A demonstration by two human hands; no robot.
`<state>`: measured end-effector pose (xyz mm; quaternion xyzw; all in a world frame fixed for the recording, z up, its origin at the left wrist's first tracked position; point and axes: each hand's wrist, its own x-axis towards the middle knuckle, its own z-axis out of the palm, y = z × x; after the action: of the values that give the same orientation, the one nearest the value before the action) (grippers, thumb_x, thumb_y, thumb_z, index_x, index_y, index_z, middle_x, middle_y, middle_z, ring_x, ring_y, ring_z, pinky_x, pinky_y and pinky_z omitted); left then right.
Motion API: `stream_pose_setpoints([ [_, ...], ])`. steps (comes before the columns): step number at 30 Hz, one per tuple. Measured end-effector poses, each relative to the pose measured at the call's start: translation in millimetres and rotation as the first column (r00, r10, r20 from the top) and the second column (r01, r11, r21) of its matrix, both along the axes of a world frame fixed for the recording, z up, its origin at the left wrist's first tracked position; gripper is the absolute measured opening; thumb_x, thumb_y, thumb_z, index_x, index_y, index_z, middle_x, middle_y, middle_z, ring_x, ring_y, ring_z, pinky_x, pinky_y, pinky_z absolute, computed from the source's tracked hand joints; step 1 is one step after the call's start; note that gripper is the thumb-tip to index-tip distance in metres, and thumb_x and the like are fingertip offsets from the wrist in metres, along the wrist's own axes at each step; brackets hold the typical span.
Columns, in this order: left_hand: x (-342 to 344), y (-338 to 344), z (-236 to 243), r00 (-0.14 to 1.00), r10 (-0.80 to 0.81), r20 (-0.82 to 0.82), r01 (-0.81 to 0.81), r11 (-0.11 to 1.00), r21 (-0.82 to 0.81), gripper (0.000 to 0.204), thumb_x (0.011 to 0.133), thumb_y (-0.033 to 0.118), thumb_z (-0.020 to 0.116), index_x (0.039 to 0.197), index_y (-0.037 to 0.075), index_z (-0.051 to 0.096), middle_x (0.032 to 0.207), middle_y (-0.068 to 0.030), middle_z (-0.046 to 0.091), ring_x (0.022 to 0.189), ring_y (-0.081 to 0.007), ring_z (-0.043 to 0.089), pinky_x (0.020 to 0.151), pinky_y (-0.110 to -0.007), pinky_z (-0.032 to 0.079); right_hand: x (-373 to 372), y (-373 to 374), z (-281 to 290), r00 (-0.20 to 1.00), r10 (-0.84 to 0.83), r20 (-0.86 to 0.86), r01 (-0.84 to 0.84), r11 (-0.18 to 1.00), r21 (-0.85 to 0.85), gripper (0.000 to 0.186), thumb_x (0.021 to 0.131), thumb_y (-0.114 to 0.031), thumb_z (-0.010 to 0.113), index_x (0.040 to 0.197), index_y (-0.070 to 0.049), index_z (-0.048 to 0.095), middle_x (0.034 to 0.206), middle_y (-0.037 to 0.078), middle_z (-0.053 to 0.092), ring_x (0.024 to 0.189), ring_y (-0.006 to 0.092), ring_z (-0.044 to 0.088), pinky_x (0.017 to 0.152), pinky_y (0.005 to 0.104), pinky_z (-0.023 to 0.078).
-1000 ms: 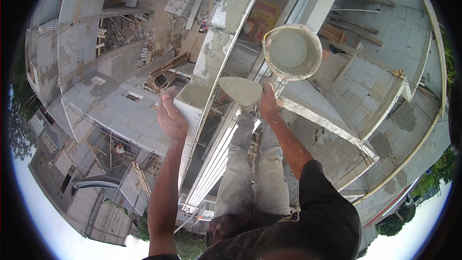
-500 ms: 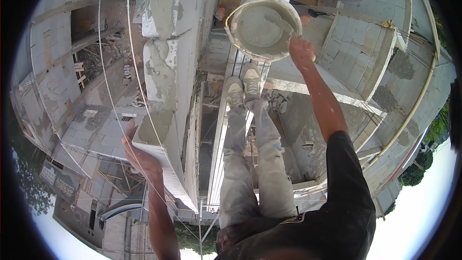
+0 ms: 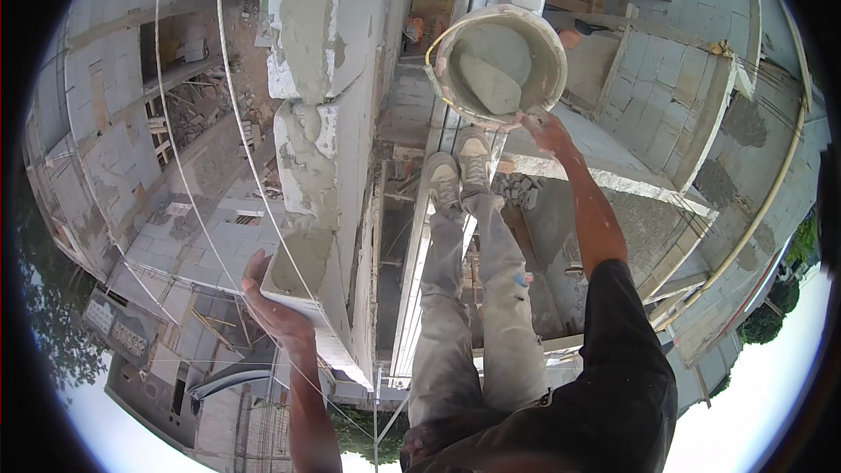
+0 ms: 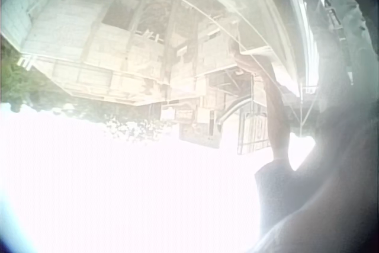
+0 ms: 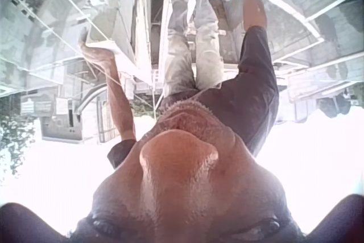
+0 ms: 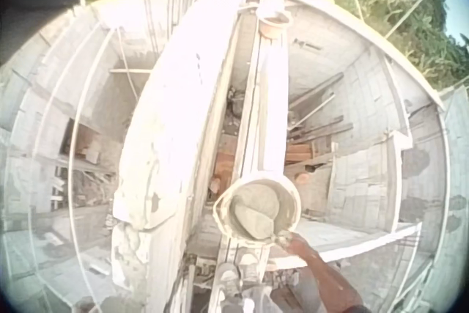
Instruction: The person cuts a concrete block with a handsaw, carries the cut piece along a beam, applies mortar onto a wall using a trowel, and places the block onto the wall.
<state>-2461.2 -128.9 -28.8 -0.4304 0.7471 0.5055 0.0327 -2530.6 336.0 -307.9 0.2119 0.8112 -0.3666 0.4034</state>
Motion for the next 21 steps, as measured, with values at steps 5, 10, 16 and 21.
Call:
stream_pose_setpoints([
  [5,-14,10,3,0.999,0.046,0.028,-0.045,0.999,-0.029,0.056,0.104,0.038,0.023,0.117,-0.004,0.057,0.104,-0.015,0.066,0.097,-0.0237,0.064,0.086,-0.034,0.051,38,22,44,0.973,-0.229,0.001,0.229,0.972,-0.047,0.048,0.093,-0.051,0.059,0.093,-0.003,0.06,0.059,0.007,0.05,0.045,0.0173,0.049,0.05,0.0347,0.043],
  [10,-4,-1,-6,1.0,0.019,-0.018,-0.019,0.999,-0.037,0.056,0.104,0.039,0.027,0.118,-0.005,0.059,0.107,-0.0154,0.065,0.096,-0.0243,0.063,0.086,-0.036,0.05,81,-7,76,0.946,-0.147,-0.289,0.16,0.987,0.022,0.043,0.087,-0.04,0.071,0.103,-0.002,0.057,0.072,0.015,0.061,0.065,0.0298,0.064,0.065,0.0425,0.051],
  [16,-10,7,-9,0.994,-0.105,0.027,0.109,0.963,-0.248,0.057,0.104,0.037,0.025,0.113,-0.003,0.065,0.102,-0.0172,0.068,0.093,-0.0277,0.064,0.085,-0.038,0.047,64,-102,186,0.87,-0.137,-0.474,0.086,0.988,-0.127,0.044,0.086,-0.028,0.074,0.114,0.0,0.053,0.082,0.016,0.064,0.071,0.0291,0.065,0.067,0.0406,0.052],
  [21,-12,11,-3,0.994,-0.092,0.056,0.105,0.943,-0.315,0.055,0.103,0.037,0.027,0.112,-0.001,0.066,0.101,-0.0181,0.069,0.095,-0.0313,0.064,0.086,-0.041,0.047,2,-194,255,0.917,-0.397,-0.034,0.325,0.795,-0.512,0.042,0.091,-0.029,0.069,0.116,0.001,0.055,0.08,0.005,0.061,0.065,0.0087,0.058,0.057,0.0261,0.048],
])
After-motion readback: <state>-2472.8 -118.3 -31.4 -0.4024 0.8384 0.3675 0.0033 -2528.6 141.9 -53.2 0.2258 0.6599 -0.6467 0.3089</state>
